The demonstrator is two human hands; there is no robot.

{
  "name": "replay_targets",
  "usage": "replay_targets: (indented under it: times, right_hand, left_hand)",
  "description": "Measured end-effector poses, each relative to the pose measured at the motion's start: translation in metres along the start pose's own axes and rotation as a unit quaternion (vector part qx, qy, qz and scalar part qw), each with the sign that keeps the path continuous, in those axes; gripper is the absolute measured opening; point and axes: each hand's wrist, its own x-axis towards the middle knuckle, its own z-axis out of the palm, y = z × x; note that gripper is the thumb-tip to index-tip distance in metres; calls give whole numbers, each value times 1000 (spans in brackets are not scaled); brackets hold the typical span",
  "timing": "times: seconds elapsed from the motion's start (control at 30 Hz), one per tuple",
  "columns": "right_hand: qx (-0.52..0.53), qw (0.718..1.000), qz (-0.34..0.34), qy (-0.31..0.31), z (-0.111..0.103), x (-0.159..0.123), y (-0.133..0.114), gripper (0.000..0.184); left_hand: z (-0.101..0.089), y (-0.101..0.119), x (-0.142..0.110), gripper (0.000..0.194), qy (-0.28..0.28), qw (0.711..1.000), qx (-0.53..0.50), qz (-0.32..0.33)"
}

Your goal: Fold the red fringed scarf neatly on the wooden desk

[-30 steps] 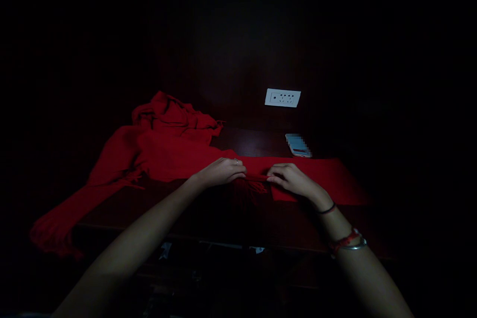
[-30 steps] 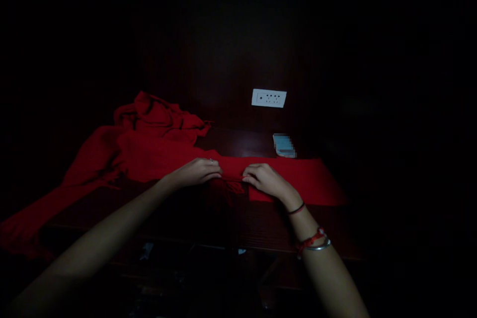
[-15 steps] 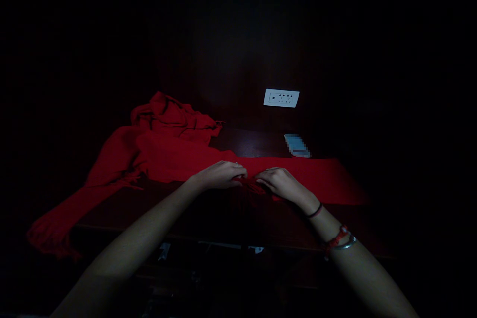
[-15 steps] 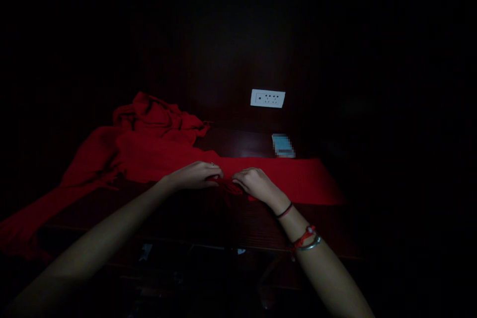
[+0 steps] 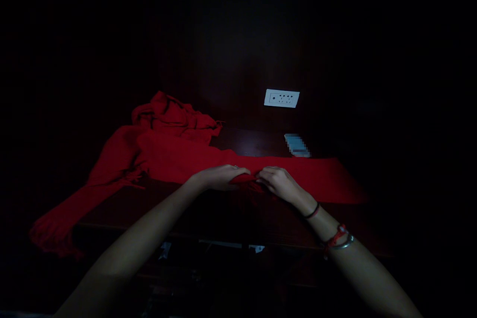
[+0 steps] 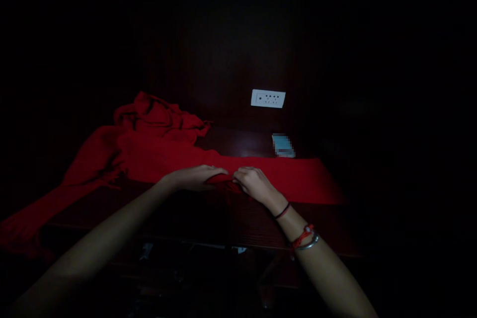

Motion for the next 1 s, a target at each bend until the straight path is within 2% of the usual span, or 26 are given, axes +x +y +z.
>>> replay_targets:
  times: [0.07, 0.2, 0.33, 0.4, 0.47, 0.57, 0.73, 0.9, 1.0]
  right_hand:
    - [-12, 1000, -4, -3, -2, -1, -1, 19]
    - [-20, 999, -17, -21, -3, -1, -3, 19]
    - [-9, 1000, -12, -12, -3, 0, -4, 21]
    - [9, 1000, -3, 14, -3, 0, -3, 22]
    - [27, 999, 11, 45, -4, 0, -1, 23]
    - [40, 996, 35, 66, -2, -1, 3, 24]
    - [31, 996, 75, 49, 3, 1, 6, 25]
    - [19, 995, 93, 28, 4, 2, 10, 24]
    - [4, 993, 114, 32, 2, 1, 13, 25]
  left_hand:
    - [5, -7, -2, 45, -14, 1000, 2, -5]
    - [12, -21, -2, 48, -24, 998, 18, -47]
    - [8, -16, -1, 36, 47, 997, 58, -7]
    - [3, -9, 0, 25, 83, 994, 73, 6]
    - [-2, -2, 1, 21, 92, 992, 85, 1]
    - [-5, 1, 2, 18, 80, 990, 115, -22]
    - [-2, 1, 5, 20, 59, 986, 142, -61]
    - [-6, -4, 0, 12, 33, 991, 123, -34]
    - [-14, -12, -6, 9, 11, 991, 124, -59]
